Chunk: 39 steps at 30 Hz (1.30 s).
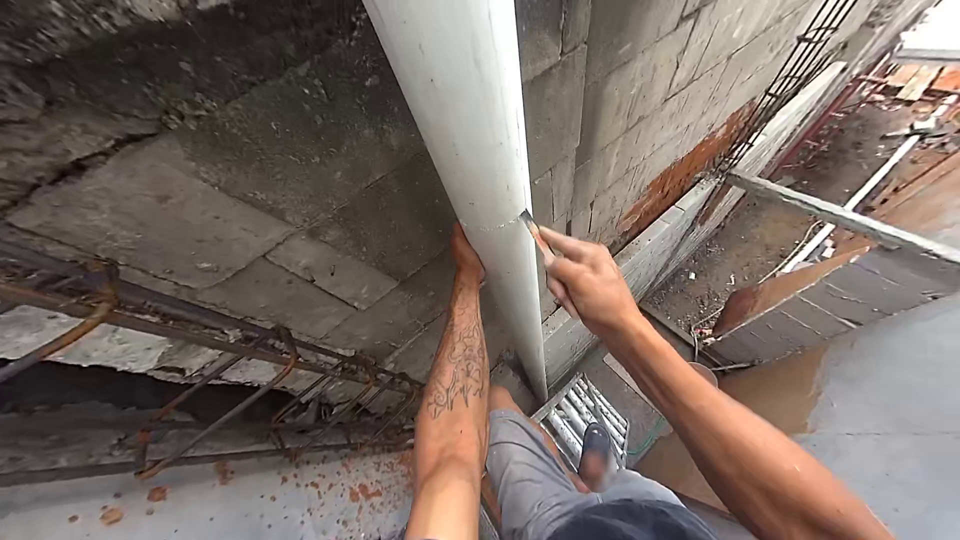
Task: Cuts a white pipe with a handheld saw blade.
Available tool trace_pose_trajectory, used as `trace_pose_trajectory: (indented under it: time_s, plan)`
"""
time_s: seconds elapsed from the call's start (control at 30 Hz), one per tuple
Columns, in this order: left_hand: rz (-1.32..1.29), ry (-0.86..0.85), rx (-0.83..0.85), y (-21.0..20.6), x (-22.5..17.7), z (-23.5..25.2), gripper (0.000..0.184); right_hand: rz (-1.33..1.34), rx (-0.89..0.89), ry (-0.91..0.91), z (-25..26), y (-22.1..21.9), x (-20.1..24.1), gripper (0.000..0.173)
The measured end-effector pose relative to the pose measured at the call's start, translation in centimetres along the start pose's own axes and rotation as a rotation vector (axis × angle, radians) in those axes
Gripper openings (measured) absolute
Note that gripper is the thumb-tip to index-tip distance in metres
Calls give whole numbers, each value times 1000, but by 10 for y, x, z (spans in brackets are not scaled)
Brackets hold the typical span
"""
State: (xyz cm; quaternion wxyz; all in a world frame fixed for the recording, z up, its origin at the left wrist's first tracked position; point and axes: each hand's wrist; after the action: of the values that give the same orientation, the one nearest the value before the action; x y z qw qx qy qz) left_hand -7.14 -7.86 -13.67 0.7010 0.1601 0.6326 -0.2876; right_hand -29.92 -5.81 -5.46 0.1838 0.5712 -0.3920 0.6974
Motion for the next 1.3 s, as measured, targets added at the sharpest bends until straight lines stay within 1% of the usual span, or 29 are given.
trace_pose_trajectory:
  time_s: [0.07,0.2,0.3,0.4,0.47,0.6,0.7,0.77,0.87,0.93,1.1,1.23,1.3]
  plan:
    - [5,9,-13,1,-4,-2,51,3,5,30,-24,3,1,51]
    - [72,65,-15,4,-1,4,55,-25,25,70,-22,-7,17,47]
    - [65,122,18,6,-2,4,55,3,-28,-2,-30,3,-3,49]
    - [94,156,26,5,-6,7,51,44,-74,9,-20,1,-8,47]
    - [127,182,49,10,-7,9,49,69,-75,-24,-4,-5,-4,46]
    - [156,247,90,17,-11,20,52,94,-48,-57,16,-6,2,45]
    - [242,263,11,11,-10,25,59,133,-45,-38,20,-1,-2,45]
    - [286,244,-37,8,-10,22,61,143,-43,-30,17,1,-4,46]
    - [298,240,-45,7,-10,21,58,143,-50,-26,14,0,-6,45]
    - [297,228,-49,7,-6,26,61,137,-67,-24,13,-1,-4,44]
    - [246,146,-21,6,-1,25,59,9,-72,-30,18,-5,4,46]
    - [224,126,-10,5,-5,18,55,-34,-39,0,-9,4,2,49]
    - [236,121,-29,4,-9,21,54,-15,-44,14,-7,9,2,46]
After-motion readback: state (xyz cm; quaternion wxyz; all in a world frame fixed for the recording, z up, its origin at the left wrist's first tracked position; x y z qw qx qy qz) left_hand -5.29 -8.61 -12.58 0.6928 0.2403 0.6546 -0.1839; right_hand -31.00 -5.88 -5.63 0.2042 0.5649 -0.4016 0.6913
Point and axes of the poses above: each hand's wrist, its own z-axis towards the middle knuckle, its own y-axis out of the back of the hand, x = y × z, and after that the axes turned 14 degrees about z, right-handed
